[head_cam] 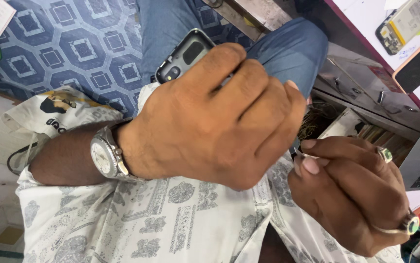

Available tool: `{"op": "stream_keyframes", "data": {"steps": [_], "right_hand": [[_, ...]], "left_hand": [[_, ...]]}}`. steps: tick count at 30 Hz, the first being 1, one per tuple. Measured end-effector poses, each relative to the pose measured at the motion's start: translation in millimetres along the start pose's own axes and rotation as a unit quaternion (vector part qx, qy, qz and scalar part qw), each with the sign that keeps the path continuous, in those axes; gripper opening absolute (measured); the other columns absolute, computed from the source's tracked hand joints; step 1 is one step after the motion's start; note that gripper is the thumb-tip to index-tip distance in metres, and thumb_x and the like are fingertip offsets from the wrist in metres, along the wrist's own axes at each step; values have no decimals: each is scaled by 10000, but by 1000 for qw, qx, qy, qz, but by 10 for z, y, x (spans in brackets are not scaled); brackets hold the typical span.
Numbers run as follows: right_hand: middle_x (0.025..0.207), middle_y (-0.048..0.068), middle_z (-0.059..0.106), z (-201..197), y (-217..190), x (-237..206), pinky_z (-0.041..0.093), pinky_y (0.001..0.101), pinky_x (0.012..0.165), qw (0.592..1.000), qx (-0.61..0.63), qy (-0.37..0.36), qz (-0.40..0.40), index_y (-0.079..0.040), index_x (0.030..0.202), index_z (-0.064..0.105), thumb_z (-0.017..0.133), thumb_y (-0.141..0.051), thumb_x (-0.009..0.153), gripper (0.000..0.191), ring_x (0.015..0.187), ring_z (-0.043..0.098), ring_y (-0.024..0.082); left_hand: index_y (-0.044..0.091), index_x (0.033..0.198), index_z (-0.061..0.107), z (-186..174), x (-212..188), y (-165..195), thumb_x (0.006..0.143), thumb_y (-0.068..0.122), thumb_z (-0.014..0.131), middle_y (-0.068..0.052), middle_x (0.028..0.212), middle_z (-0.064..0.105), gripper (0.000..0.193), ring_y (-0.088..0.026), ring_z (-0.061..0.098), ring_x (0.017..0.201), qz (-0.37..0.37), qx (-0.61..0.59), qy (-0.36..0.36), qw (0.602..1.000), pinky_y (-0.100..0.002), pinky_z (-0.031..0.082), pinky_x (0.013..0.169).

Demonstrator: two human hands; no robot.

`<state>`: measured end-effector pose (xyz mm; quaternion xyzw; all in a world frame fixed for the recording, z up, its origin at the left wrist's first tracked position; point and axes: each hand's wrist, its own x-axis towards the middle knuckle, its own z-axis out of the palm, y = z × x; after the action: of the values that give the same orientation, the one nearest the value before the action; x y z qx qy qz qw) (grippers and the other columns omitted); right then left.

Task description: The person unscrews the back cover of a keypad mobile phone using a screwdriver, pries the cover open, works on the internal battery compartment, then reassembles the phone and presses its keypad buttons to test it. At the end the person plugs a charging cable into a smartphone.

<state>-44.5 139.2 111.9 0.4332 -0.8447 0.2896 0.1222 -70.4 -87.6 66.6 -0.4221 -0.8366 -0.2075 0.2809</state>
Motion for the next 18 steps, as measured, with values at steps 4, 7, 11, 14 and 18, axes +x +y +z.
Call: {"op": "stream_keyframes", "data": {"steps": [4,7,11,14,18], "right_hand": [[918,139,555,74,146,-195,623,367,602,994,34,101,-19,40,993,652,821,126,758,302,765,715,294],[896,163,646,294,444,-468,580,329,573,984,53,169,22,64,1010,692,816,101,793,252,721,689,238],[914,118,694,401,810,-728,513,301,613,972,31,132,190,18,1062,760,792,55,950,122,765,659,182],[926,118,678,501,1189,-697,485,276,612,953,29,201,224,20,1125,765,734,61,997,139,796,652,175],[1011,148,688,591,1619,-703,531,359,737,948,-31,222,225,27,1160,747,731,75,997,171,849,677,246]], "left_hand": [[-55,1134,653,21,11,-52,956,54,637,-98,1011,555,209,-244,558,958,-19,1,-24,1000,-386,493,908],[-32,1156,622,119,31,-106,900,105,688,-108,999,587,297,-275,579,967,-80,-49,-75,993,-427,486,871],[-32,1301,552,382,-84,-111,740,132,757,-197,1098,594,619,-399,580,1008,-246,-151,-149,946,-525,459,860],[-27,1329,565,634,-274,-108,833,79,719,-161,1065,589,531,-362,584,1017,-356,-255,-182,880,-467,463,860],[-10,1454,459,969,-497,-31,818,78,700,-75,989,555,686,-198,555,892,-499,-445,-237,705,-317,470,805]]}}
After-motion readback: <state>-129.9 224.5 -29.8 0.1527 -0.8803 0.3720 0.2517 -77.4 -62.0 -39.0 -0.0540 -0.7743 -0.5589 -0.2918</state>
